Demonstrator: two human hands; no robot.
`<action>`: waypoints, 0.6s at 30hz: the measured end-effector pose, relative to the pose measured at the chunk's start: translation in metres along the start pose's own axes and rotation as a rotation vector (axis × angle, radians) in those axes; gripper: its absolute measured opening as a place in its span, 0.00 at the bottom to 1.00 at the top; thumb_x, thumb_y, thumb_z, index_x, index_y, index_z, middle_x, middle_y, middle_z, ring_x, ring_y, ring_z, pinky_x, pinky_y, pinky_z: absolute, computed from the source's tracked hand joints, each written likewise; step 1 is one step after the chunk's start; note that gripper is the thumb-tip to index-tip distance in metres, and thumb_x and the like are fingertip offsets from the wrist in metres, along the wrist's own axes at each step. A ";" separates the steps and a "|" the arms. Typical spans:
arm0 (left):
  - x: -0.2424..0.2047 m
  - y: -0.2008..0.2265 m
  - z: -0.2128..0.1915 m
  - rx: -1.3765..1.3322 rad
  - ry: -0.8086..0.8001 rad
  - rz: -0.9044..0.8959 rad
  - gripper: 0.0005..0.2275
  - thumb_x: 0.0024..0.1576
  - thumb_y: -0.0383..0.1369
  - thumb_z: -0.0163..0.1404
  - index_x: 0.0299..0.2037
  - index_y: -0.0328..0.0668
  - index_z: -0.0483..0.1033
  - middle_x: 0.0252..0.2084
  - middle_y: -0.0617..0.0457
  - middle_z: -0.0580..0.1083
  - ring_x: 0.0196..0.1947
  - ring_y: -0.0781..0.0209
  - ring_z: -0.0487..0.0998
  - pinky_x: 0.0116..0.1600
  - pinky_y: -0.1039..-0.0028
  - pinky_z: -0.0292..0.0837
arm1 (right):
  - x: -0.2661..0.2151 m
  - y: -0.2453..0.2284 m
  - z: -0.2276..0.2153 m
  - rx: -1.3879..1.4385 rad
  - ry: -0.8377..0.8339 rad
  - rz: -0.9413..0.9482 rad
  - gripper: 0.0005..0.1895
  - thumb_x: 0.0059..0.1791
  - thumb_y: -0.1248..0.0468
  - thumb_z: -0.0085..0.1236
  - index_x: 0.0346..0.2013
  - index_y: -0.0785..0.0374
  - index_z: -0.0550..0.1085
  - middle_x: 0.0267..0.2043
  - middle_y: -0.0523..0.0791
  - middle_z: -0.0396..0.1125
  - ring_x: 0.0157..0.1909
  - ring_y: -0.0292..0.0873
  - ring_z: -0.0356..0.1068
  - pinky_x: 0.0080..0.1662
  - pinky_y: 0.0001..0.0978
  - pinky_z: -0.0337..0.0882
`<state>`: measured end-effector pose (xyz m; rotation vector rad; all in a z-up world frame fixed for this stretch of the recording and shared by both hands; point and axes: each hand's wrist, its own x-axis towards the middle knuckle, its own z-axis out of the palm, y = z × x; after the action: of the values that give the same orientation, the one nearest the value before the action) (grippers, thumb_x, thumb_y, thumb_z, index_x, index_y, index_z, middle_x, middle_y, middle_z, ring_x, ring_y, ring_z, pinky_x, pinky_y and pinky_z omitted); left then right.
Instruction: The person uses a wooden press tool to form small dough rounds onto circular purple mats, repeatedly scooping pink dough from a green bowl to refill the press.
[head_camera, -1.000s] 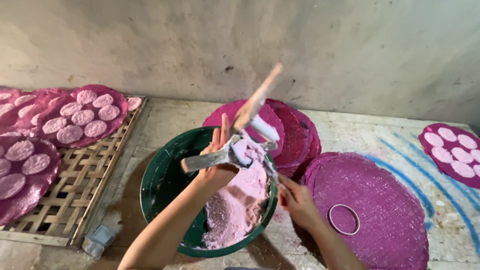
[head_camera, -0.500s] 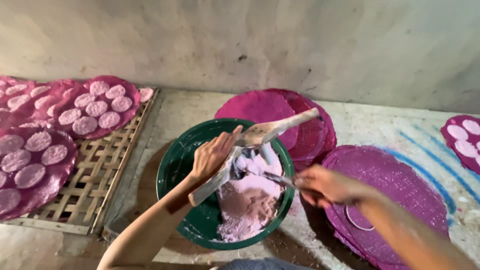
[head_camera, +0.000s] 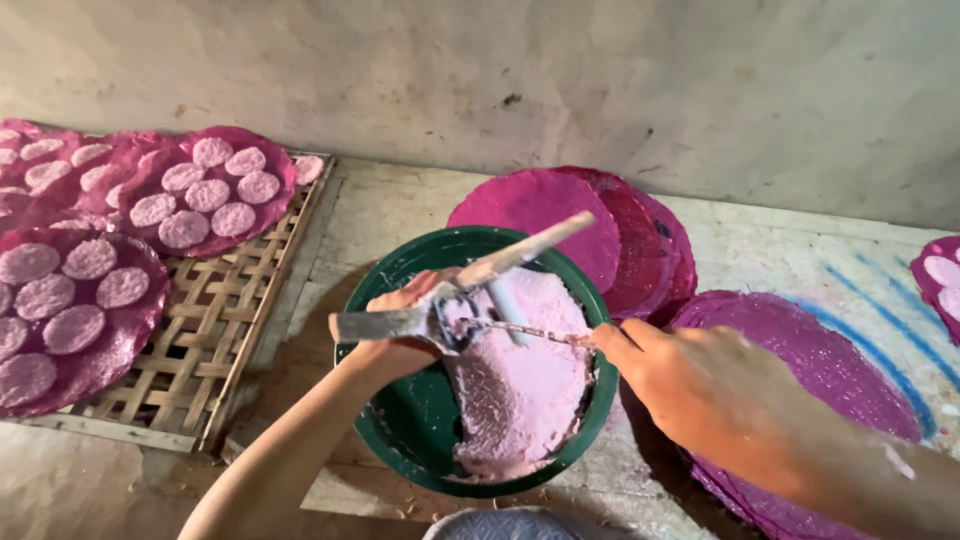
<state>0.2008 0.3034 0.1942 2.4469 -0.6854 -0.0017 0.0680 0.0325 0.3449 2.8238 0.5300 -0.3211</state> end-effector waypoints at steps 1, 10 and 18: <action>0.002 0.001 -0.003 0.078 -0.020 -0.012 0.32 0.46 0.46 0.60 0.64 0.57 0.69 0.57 0.49 0.72 0.51 0.45 0.77 0.52 0.59 0.73 | 0.006 -0.004 -0.006 0.005 0.012 -0.032 0.24 0.51 0.65 0.46 0.63 0.58 0.65 0.44 0.45 0.71 0.37 0.48 0.78 0.36 0.42 0.77; 0.009 -0.011 0.035 -0.083 0.135 0.178 0.30 0.46 0.46 0.62 0.58 0.46 0.72 0.51 0.45 0.75 0.50 0.47 0.79 0.54 0.63 0.73 | 0.031 -0.028 0.038 0.189 -0.023 -0.052 0.21 0.51 0.71 0.45 0.60 0.66 0.65 0.45 0.53 0.70 0.35 0.52 0.78 0.36 0.43 0.80; 0.034 -0.065 0.067 -1.092 0.379 -0.091 0.15 0.51 0.23 0.57 0.49 0.35 0.74 0.44 0.54 0.76 0.43 0.64 0.77 0.46 0.72 0.74 | 0.056 -0.037 0.125 0.927 0.638 0.089 0.18 0.49 0.71 0.54 0.55 0.65 0.74 0.32 0.52 0.74 0.28 0.44 0.74 0.30 0.37 0.72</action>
<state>0.2508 0.2958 0.1081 1.3636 -0.2667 0.0401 0.0843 0.0491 0.2049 3.8414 0.4284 0.5254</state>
